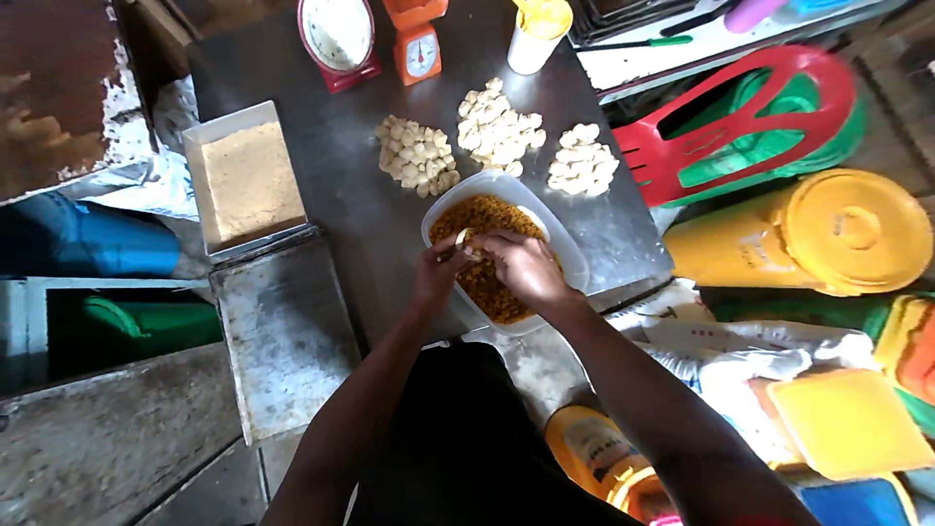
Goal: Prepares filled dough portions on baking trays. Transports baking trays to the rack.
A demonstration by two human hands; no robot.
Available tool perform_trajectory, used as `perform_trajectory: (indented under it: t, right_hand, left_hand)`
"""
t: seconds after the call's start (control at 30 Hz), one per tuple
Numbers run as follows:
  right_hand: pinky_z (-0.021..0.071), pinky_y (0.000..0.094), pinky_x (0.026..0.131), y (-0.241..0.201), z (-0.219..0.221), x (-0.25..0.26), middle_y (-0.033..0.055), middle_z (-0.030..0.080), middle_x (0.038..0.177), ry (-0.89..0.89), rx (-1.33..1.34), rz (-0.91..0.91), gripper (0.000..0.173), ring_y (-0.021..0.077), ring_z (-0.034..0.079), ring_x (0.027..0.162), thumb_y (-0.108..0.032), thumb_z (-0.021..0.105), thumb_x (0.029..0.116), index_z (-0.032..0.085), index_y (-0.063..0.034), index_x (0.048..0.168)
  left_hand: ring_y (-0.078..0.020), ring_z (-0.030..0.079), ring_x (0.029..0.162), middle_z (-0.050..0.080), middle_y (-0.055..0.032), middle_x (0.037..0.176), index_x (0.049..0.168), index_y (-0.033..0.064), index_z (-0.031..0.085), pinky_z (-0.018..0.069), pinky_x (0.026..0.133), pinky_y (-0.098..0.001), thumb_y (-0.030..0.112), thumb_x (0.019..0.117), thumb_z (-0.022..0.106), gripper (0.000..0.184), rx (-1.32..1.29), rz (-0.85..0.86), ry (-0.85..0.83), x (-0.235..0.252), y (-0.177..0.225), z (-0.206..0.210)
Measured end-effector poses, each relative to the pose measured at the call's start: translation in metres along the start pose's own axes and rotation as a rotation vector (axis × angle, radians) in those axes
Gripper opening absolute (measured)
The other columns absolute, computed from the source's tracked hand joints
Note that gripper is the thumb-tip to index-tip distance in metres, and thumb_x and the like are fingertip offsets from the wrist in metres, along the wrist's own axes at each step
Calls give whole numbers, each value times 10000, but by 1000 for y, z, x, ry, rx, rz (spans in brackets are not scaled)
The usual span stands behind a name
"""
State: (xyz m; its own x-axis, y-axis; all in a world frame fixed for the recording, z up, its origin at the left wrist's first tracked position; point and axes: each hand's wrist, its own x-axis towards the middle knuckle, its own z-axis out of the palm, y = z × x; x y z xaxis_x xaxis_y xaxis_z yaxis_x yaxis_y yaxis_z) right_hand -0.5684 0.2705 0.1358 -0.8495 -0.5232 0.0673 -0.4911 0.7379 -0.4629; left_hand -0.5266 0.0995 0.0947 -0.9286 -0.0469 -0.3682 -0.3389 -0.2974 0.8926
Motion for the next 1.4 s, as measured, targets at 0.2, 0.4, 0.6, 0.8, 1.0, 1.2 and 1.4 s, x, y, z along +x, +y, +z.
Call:
perform_trajectory:
  t: [0.2, 0.4, 0.6, 0.8, 1.0, 1.2, 1.4]
  right_hand:
    - [602, 474, 836, 29, -5, 4, 85, 689, 1140, 80, 384, 162, 293, 221, 694, 959, -207, 798, 908, 702, -108, 1166]
    - [643, 455, 805, 40, -2, 4, 115, 729, 1135, -273, 1120, 457, 286, 261, 735, 923, -235, 542, 1076, 707, -64, 1235]
    - [653, 409, 720, 29, 3, 2, 101, 754, 1076, -179, 1050, 432, 226, 243, 742, 824, -30, 743, 916, 755, -67, 1138]
    - [657, 396, 642, 15, 14, -1, 99, 740, 1034, 64, 991, 441, 163, 226, 732, 751, 18, 726, 901, 763, -52, 1044]
    - [655, 445, 820, -3, 5, -6, 128, 733, 1140, -19, 1138, 375, 278, 271, 745, 915, -11, 686, 951, 720, -42, 1226]
    - [665, 392, 645, -32, 22, 7, 96, 769, 987, 215, 1024, 345, 140, 234, 748, 728, 0, 760, 892, 773, -34, 1027]
    - [667, 399, 813, -72, 23, 6, 123, 743, 1093, 15, 1007, 150, 318, 237, 753, 894, 1, 747, 900, 736, -37, 1216]
  left_hand:
    - [-230, 702, 968, 686, -138, 1201, 1321, 35, 645, 609, 862, -420, 73, 992, 649, 331, -35, 35, -87, 0, -6, -6]
    - [-228, 700, 997, 692, -123, 1236, 1317, 46, 665, 601, 877, -414, 77, 983, 666, 335, 68, 67, -123, -3, -4, -9]
    - [-198, 693, 891, 661, -121, 1100, 1240, 74, 715, 631, 786, -375, 46, 939, 713, 302, 322, 136, -9, -6, 0, -5]
    - [-215, 697, 934, 617, -162, 1215, 1375, 85, 637, 629, 822, -381, 99, 1044, 566, 338, 496, 78, -48, -11, 19, 0]
    - [-197, 700, 841, 616, -153, 1141, 1161, 74, 745, 653, 739, -358, 75, 967, 689, 202, 444, 169, 130, -18, 24, -6]
    - [-210, 707, 949, 580, -180, 1255, 1343, 79, 653, 645, 838, -373, 114, 1003, 637, 342, 451, 164, 120, -38, 40, -13]
    - [-162, 689, 810, 657, -134, 1027, 1088, 17, 750, 632, 758, -314, 70, 934, 721, 165, 356, 209, 304, -59, 47, -47]
